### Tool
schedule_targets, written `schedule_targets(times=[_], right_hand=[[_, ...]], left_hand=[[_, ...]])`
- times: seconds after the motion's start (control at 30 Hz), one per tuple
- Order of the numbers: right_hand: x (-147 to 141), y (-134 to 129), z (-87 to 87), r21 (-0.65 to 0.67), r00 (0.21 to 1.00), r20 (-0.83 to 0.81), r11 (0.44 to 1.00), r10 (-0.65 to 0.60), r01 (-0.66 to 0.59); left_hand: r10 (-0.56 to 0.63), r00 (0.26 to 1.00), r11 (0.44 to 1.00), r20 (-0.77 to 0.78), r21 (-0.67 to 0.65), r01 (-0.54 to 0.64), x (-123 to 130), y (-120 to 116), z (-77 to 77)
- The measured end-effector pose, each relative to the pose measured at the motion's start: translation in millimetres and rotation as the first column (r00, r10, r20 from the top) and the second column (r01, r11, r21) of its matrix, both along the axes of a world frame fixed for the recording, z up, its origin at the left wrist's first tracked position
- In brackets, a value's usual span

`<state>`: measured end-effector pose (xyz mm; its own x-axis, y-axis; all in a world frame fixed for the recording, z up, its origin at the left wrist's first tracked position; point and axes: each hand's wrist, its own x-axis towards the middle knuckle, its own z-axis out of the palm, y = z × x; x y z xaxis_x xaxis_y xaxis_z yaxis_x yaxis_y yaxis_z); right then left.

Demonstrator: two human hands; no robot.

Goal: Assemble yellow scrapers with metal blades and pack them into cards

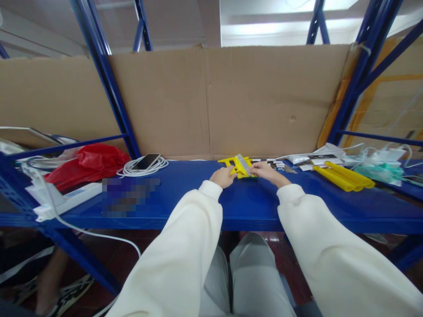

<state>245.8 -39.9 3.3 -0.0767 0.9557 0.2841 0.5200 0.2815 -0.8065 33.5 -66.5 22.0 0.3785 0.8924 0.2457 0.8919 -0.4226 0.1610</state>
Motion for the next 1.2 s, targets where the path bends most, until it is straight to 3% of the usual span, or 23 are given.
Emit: schedule_targets(times=[0.3, 0.77, 1.2], right_hand=[[-4.6, -9.9, 5.8, -0.143, 0.998, -0.044, 0.989, 0.039, -0.045], [-0.7, -8.7, 2.8, -0.216, 0.974, -0.211, 0.968, 0.081, -0.127], [-3.5, -13.7, 5.4, -0.200, 0.975, -0.216, 0.975, 0.057, -0.101]], left_hand=[[-0.020, 1.000, 1.000, -0.002, -0.001, 0.020, -0.4, 4.2, -2.2], [-0.015, 1.000, 1.000, -0.003, -0.004, 0.015, -0.3, 0.1, -0.4], [-0.036, 0.999, 0.999, -0.029, -0.019, 0.036, -0.1, -0.7, 0.0]])
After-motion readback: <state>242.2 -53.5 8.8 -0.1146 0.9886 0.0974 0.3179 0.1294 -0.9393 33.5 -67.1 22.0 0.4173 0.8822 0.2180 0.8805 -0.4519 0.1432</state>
